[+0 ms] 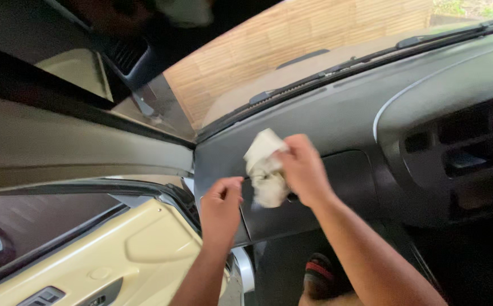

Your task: The person wipes the car dashboard, glove box, and interior window trim using a cloth.

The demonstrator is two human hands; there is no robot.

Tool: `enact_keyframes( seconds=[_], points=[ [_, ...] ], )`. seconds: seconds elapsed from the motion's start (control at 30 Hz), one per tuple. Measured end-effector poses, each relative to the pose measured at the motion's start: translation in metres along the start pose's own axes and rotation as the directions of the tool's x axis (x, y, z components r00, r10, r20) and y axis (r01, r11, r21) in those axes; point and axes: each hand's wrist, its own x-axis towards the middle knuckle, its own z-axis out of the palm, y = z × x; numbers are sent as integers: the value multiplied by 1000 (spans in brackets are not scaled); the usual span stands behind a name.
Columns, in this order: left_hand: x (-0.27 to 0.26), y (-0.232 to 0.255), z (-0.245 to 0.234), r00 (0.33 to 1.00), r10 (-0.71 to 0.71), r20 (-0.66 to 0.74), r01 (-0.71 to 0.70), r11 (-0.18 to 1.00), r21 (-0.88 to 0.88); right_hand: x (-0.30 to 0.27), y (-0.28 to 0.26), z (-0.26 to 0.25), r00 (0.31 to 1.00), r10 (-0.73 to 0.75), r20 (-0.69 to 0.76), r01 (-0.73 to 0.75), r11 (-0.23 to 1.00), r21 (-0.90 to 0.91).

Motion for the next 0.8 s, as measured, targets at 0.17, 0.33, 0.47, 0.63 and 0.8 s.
enact_keyframes(
  seconds=[0.17,0.33,0.47,0.63,0.8],
  points=[
    [14,30,2,980,190,63,-186,980,-72,0,-22,-20,971,240,-1,-214,867,449],
    [-10,60,30,919,142,368,-115,989,-93,-25,-16,-10,942,232,242,-318,845,430],
    [-23,52,33,946,87,311,-133,983,130,-54,-4,-24,961,38,275,-140,922,361],
    [-37,25,19,967,112,230,-145,981,131,-96,0,-30,946,182,267,-299,807,510],
    [-43,33,2,980,163,117,-191,937,293,-147,40,-20,775,434,459,-527,845,91]
  ],
)
